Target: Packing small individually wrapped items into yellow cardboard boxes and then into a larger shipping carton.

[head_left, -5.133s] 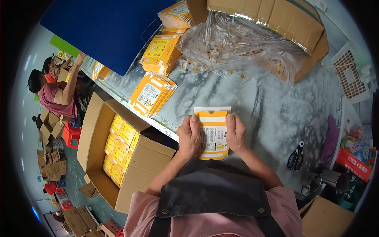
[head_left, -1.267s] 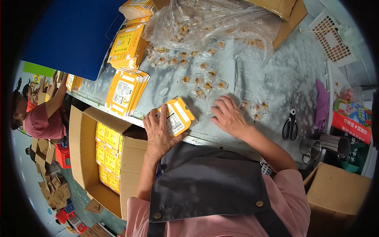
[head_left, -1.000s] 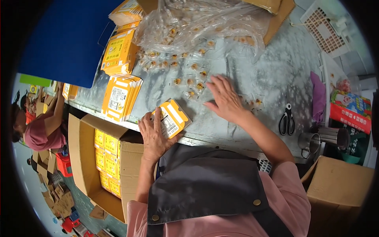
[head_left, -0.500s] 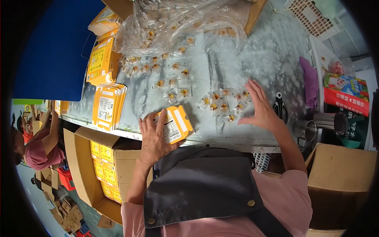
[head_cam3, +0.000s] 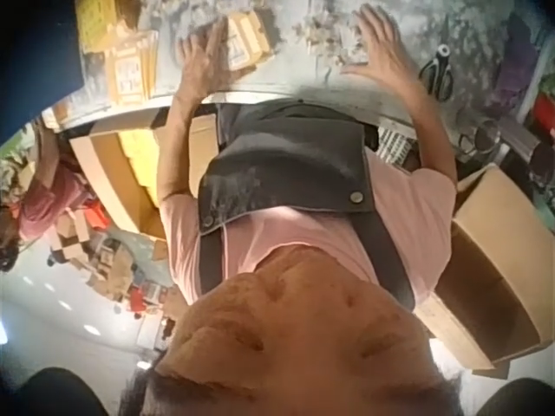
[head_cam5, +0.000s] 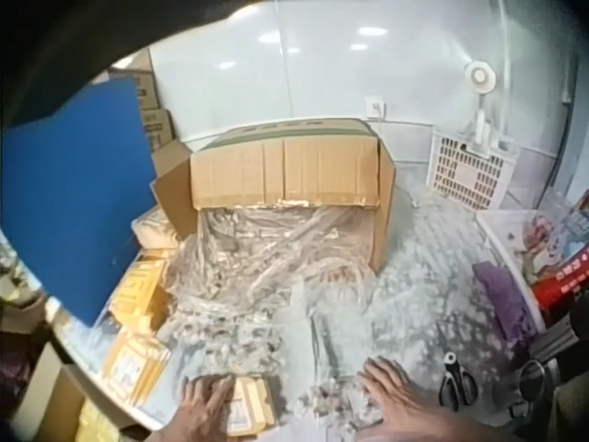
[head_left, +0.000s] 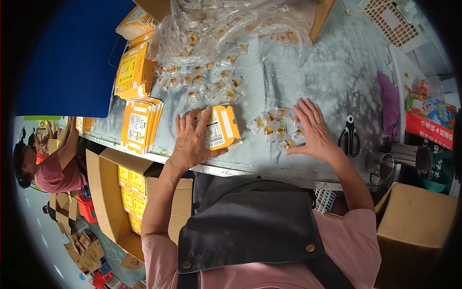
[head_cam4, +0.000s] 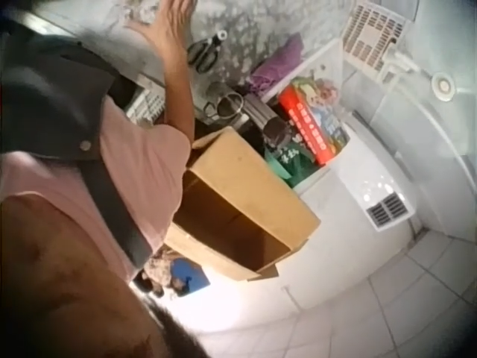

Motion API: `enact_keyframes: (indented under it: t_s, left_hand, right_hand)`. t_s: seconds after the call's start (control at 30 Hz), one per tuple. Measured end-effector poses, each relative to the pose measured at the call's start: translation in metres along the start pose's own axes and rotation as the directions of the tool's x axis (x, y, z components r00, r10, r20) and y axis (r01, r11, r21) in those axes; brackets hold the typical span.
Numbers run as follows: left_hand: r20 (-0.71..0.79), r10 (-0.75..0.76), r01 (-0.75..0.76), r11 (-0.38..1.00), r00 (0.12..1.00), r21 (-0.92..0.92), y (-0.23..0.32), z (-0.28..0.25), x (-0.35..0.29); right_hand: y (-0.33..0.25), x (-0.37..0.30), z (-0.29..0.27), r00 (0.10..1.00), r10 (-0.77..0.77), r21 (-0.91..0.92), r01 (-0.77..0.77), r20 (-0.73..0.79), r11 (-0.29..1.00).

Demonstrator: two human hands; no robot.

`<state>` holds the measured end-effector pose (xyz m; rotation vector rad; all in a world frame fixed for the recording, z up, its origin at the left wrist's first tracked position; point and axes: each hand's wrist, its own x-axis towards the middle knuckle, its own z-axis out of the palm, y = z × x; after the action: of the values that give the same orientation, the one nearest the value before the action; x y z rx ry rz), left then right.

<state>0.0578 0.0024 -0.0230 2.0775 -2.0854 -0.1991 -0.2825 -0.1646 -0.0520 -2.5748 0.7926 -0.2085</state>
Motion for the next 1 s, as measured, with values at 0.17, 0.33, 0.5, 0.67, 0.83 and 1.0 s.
enact_keyframes:
  t_s: [0.17,0.33,0.5,0.67,0.83,1.0]
  left_hand:
    - [0.035,0.025,-0.025,1.0,0.999,-0.011,0.017,0.0,0.014]
    - [0.054,0.133,-0.127,0.987,0.99,-0.1,0.044,0.013,0.025]
    - [-0.009,0.093,-0.093,0.983,0.996,-0.16,0.048,0.015,0.017]
    - [-0.017,0.073,-0.075,0.991,0.997,-0.112,0.048,0.013,0.016]
    - [-0.017,0.085,-0.087,0.99,0.996,-0.114,0.051,0.01,0.017]
    - [-0.03,0.043,-0.046,0.991,0.999,-0.128,0.052,0.01,0.006]
  right_hand:
    - [-0.009,0.024,0.004,0.99,-0.113,0.017,0.112,0.081,0.994]
    - [-0.021,0.04,0.028,0.967,-0.245,0.095,0.238,0.073,0.967]
    - [-0.035,0.035,0.009,0.986,-0.167,0.12,0.163,0.025,0.979]
    - [-0.042,0.012,-0.014,0.984,0.13,0.095,-0.142,0.125,0.985]
    - [-0.047,0.014,0.024,0.996,0.09,0.279,-0.084,-0.008,0.957]
    - [-0.072,0.035,0.062,0.997,0.025,0.543,0.019,-0.073,0.839]
